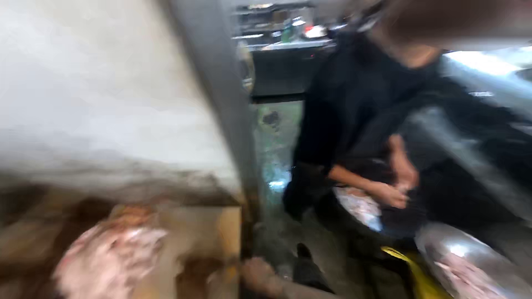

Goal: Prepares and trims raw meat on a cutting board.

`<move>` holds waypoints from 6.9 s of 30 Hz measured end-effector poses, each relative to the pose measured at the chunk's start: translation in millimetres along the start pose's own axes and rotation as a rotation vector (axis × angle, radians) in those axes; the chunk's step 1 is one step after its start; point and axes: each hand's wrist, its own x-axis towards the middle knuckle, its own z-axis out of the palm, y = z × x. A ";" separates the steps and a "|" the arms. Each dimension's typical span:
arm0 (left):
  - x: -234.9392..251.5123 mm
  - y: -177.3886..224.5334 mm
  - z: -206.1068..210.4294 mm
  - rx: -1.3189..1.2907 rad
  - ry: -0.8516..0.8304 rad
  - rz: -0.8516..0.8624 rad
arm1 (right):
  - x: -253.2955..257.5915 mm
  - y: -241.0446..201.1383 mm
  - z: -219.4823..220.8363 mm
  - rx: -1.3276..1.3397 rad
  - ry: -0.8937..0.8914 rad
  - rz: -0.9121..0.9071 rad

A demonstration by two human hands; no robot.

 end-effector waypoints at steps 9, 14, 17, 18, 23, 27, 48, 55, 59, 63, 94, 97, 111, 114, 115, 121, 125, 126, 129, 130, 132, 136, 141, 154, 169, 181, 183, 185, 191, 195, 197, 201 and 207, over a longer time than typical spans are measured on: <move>-10.6 -10.8 -27.5 -0.065 -0.252 -0.212 | 18.5 30.4 26.1 -0.153 -0.007 -0.107; -21.9 -7.2 -26.0 -0.108 -0.368 -0.266 | 14.0 18.0 28.4 -0.200 0.005 -0.136; -23.1 -5.1 -24.5 -0.120 -0.301 -0.340 | 14.3 16.6 32.5 -0.259 0.007 -0.149; -22.0 -4.4 -23.4 -0.116 -0.268 -0.365 | 14.0 15.8 34.4 -0.293 0.011 -0.152; -19.1 -2.5 -10.3 -0.100 -0.179 -0.397 | 7.9 7.4 39.2 -0.502 0.031 -0.108; -14.1 5.8 -12.5 -0.104 -0.166 -0.431 | 19.6 -21.9 43.1 -0.472 0.019 -0.070; -35.9 -30.8 -39.6 0.078 -0.038 -0.450 | -10.2 27.2 24.1 -0.435 -0.074 0.005; -59.5 -4.5 15.1 -0.005 -0.119 0.011 | -15.7 30.3 30.2 -0.454 -0.098 0.014; -66.1 -5.6 33.1 0.008 -0.026 0.016 | 0.6 14.8 46.1 -0.416 -0.105 -0.033; -67.9 -5.9 26.8 0.104 -0.085 0.104 | 37.1 -12.6 55.4 -0.426 0.001 -0.114; 69.7 12.1 -81.0 -0.731 -0.532 0.067 | -35.4 171.3 45.8 0.211 0.362 -0.014; 58.9 27.3 -96.7 -0.943 -0.601 0.132 | -32.1 175.7 51.6 0.208 0.340 -0.011; -0.2 3.0 -21.3 -0.094 -0.271 -0.172 | -18.1 153.3 51.3 0.163 0.230 -0.021; -3.5 3.9 -18.6 -0.093 -0.139 -0.111 | -5.4 140.4 49.6 0.196 0.209 -0.085; -4.2 4.9 -15.4 -0.107 -0.120 -0.092 | -1.0 134.8 47.9 0.207 0.198 -0.107; 2.1 16.1 5.5 -0.087 -0.195 -0.052 | 32.7 97.5 39.4 0.162 0.088 -0.100; -0.6 18.3 13.5 -0.075 -0.142 -0.087 | 42.5 95.6 43.7 0.136 0.017 -0.073; -0.9 16.8 15.5 -0.080 -0.120 -0.085 | 41.2 98.3 44.9 0.141 -0.002 -0.064; -0.3 15.9 15.8 -0.083 -0.118 -0.073 | 37.2 112.9 48.0 0.180 -0.051 -0.047; 0.8 16.7 13.5 -0.074 -0.138 -0.069 | 37.2 115.4 48.0 0.207 -0.069 -0.048; 2.3 19.9 9.7 -0.032 -0.183 -0.067 | 42.3 111.0 47.5 0.217 -0.085 -0.045; 3.3 23.4 4.7 0.010 -0.218 -0.055 | 63.4 76.4 33.2 0.173 -0.092 -0.079; 6.1 22.9 5.3 0.027 -0.201 -0.073 | 74.0 77.9 26.5 0.145 -0.114 -0.094; 6.7 24.5 3.7 0.076 -0.211 -0.015 | 78.4 53.5 20.1 0.074 -0.118 -0.105; 4.4 21.1 9.0 0.098 -0.127 0.063 | 67.6 80.0 50.0 0.193 -0.217 -0.127; 17.8 0.0 -26.1 -0.196 -0.178 0.002 | 23.9 128.4 14.9 0.066 -0.200 -0.102; 15.0 6.0 -22.4 -0.130 -0.275 0.124 | 15.2 138.3 10.9 0.049 -0.161 -0.100; 12.1 13.7 -14.7 0.082 -0.374 0.250 | 9.0 145.6 8.7 0.059 -0.133 -0.083; 22.4 34.1 -9.5 0.347 -0.470 0.251 | -8.2 166.6 16.5 0.168 -0.013 -0.034; 43.3 38.4 -36.1 0.095 -0.550 0.119 | -16.9 171.0 19.3 0.160 0.035 -0.035; 50.7 30.6 -47.9 -0.111 -0.512 0.078 | -20.7 171.2 19.8 0.182 0.071 -0.035; 49.3 30.1 -65.4 -0.504 -0.445 0.054 | -22.3 162.2 17.3 0.210 0.121 -0.048; 17.3 29.4 -33.2 -1.017 -0.147 -0.100 | -12.1 135.3 15.0 0.204 0.141 -0.106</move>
